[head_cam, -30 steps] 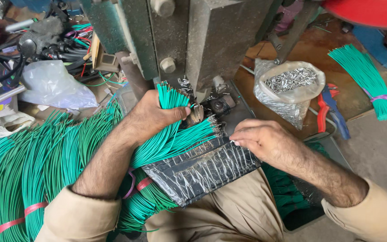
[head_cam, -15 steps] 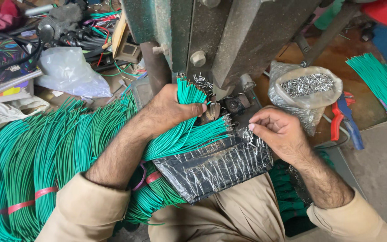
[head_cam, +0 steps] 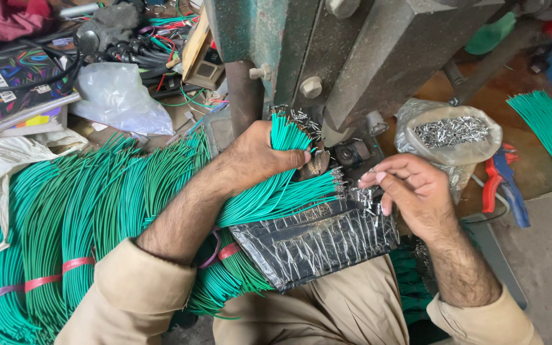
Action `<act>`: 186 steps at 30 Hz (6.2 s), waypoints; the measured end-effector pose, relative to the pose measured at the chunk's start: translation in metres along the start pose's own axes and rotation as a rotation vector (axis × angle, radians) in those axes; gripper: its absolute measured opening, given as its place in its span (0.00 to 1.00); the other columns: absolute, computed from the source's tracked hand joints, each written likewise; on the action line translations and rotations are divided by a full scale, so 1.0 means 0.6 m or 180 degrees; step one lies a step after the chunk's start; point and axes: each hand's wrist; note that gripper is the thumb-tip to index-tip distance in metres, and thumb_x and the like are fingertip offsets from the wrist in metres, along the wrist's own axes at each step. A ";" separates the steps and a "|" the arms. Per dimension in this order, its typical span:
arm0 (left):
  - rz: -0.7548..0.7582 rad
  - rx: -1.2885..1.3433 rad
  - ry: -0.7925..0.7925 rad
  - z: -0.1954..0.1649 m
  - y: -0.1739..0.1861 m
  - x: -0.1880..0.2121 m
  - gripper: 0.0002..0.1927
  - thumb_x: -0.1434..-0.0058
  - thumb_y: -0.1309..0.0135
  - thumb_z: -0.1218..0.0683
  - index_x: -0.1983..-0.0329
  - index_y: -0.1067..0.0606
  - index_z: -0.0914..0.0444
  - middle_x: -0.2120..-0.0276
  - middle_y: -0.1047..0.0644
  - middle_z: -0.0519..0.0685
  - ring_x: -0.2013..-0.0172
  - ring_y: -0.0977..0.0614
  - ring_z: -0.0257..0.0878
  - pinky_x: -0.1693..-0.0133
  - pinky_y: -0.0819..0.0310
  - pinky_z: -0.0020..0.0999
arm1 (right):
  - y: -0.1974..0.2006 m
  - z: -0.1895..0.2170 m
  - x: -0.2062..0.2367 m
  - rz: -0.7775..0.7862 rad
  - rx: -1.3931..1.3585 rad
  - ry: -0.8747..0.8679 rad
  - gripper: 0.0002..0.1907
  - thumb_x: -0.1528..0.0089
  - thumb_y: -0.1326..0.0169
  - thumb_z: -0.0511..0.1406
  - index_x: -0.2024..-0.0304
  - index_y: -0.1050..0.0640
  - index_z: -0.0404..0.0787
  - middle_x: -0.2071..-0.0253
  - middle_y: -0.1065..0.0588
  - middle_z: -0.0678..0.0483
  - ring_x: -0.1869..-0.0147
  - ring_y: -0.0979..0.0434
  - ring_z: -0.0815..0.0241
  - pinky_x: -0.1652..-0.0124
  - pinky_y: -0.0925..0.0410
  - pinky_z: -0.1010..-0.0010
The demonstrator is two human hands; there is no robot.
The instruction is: The person holds a bundle of green wires, inserts the end of one wire into a metal terminal, and operates a bench press machine to crimp the terminal onto the wire. They repeat this for wire after wire, adding each finished wire to the bundle in their left hand.
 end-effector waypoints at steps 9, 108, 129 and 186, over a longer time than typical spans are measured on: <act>0.0039 0.0109 -0.0007 0.000 0.000 0.000 0.10 0.40 0.38 0.57 0.55 0.19 0.63 0.65 0.17 0.44 0.61 0.20 0.30 0.55 0.21 0.32 | 0.020 -0.005 0.011 0.0308 0.0618 -0.0055 0.07 0.34 0.48 0.24 0.54 0.23 0.31 0.57 0.19 0.45 0.69 0.29 0.72 0.71 0.34 0.82; 0.0021 0.0310 0.0113 0.000 -0.004 0.001 0.06 0.38 0.39 0.57 0.63 0.18 0.65 0.70 0.18 0.44 0.66 0.18 0.30 0.60 0.21 0.30 | -0.098 -0.007 -0.081 0.0037 0.0306 0.0415 0.05 0.33 0.42 0.29 0.56 0.20 0.32 0.62 0.19 0.55 0.57 0.22 0.72 0.56 0.28 0.80; 0.0043 0.0610 0.0150 -0.007 -0.001 0.003 0.06 0.38 0.40 0.58 0.62 0.18 0.67 0.69 0.17 0.46 0.65 0.17 0.32 0.59 0.21 0.30 | -0.078 0.052 -0.049 0.0114 0.0070 0.0670 0.08 0.35 0.42 0.29 0.53 0.19 0.33 0.57 0.18 0.50 0.55 0.16 0.66 0.56 0.23 0.76; -0.0070 0.0337 0.0333 0.002 -0.005 0.000 0.08 0.40 0.37 0.56 0.59 0.17 0.64 0.67 0.17 0.44 0.63 0.19 0.30 0.58 0.21 0.31 | -0.020 0.046 -0.021 0.0447 0.2731 0.0675 0.11 0.46 0.33 0.32 0.61 0.14 0.42 0.60 0.23 0.51 0.50 0.23 0.58 0.50 0.30 0.66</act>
Point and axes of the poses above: each hand's wrist, its own x-axis away from the middle knuckle, its own y-axis out of the back of the hand, z = x × y
